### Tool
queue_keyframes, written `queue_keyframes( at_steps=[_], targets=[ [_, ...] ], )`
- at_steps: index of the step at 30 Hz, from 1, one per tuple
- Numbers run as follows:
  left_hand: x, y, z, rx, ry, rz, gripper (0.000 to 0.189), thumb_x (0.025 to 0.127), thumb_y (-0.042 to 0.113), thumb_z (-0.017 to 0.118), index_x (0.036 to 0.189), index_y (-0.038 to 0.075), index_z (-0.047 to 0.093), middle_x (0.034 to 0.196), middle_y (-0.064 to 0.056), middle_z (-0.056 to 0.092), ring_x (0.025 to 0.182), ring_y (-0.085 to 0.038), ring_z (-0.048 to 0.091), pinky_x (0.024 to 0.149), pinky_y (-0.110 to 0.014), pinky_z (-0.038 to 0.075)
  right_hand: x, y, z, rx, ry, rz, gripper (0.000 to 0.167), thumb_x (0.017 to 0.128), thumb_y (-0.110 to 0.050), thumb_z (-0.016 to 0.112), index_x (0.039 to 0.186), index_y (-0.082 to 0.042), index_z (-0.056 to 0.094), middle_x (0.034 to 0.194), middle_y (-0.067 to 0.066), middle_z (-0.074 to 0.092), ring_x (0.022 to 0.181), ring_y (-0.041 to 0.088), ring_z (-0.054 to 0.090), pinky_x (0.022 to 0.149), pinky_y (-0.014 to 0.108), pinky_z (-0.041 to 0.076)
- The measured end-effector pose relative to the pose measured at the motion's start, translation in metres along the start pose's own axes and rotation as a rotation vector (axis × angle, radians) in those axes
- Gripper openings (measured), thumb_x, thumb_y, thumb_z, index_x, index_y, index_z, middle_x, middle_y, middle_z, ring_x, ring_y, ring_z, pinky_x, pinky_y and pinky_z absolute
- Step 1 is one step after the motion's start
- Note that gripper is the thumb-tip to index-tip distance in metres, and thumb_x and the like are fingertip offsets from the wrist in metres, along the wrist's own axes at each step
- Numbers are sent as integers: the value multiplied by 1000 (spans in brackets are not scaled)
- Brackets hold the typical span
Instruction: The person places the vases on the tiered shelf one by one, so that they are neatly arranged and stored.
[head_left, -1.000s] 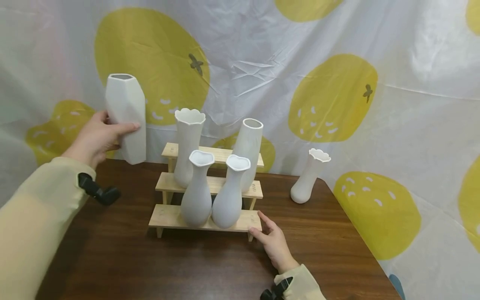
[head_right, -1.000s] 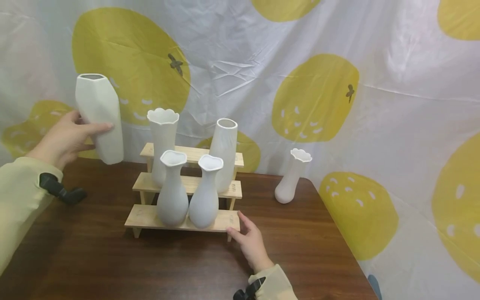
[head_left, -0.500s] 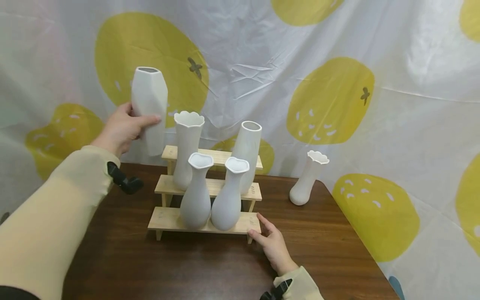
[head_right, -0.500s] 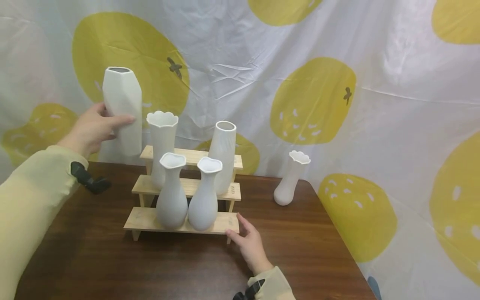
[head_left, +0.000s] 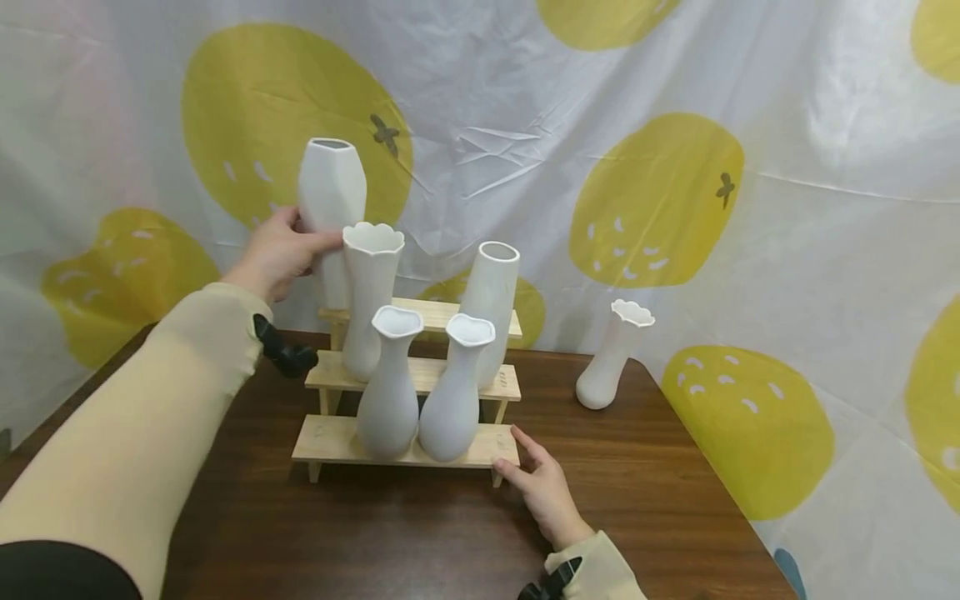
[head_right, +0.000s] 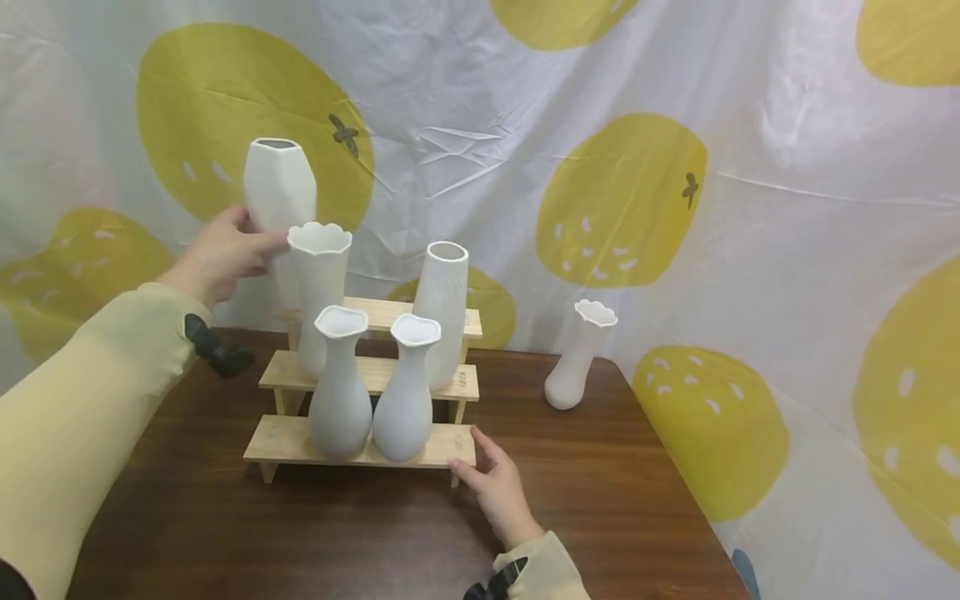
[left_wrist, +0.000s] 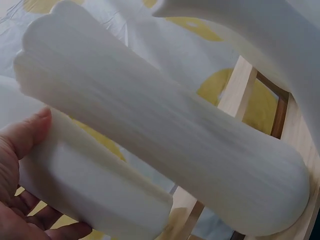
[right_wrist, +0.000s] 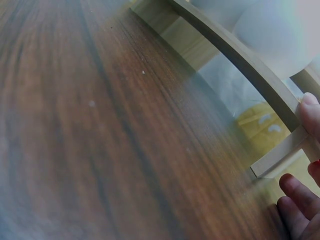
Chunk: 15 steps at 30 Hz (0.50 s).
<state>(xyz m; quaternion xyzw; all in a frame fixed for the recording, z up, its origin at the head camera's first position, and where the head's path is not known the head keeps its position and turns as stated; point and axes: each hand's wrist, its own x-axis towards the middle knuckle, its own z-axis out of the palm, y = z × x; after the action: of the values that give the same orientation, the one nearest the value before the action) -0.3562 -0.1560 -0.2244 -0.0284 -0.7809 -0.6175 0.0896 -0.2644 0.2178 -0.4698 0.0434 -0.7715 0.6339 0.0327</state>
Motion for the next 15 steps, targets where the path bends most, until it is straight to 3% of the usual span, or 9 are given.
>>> queue_keyframes(
  at_steps=[7, 15],
  targets=[
    [5, -5, 12, -71, -13, 0, 68, 92, 21, 63, 149, 5, 29, 147, -18, 38, 127, -32, 41, 101, -48, 39, -1, 0, 0, 5, -6, -4, 69, 85, -18, 75, 144, -2, 42, 122, 22, 61, 108, 22, 58, 86, 23, 45],
    [10, -9, 19, -91, -16, 17, 66, 92, 17, 60, 149, 3, 29, 146, -20, 39, 125, -32, 42, 101, -50, 38, -1, 0, 0, -8, 3, -4, 69, 85, -19, 75, 143, -2, 43, 117, 21, 63, 103, 19, 59, 84, 24, 45]
  ],
)
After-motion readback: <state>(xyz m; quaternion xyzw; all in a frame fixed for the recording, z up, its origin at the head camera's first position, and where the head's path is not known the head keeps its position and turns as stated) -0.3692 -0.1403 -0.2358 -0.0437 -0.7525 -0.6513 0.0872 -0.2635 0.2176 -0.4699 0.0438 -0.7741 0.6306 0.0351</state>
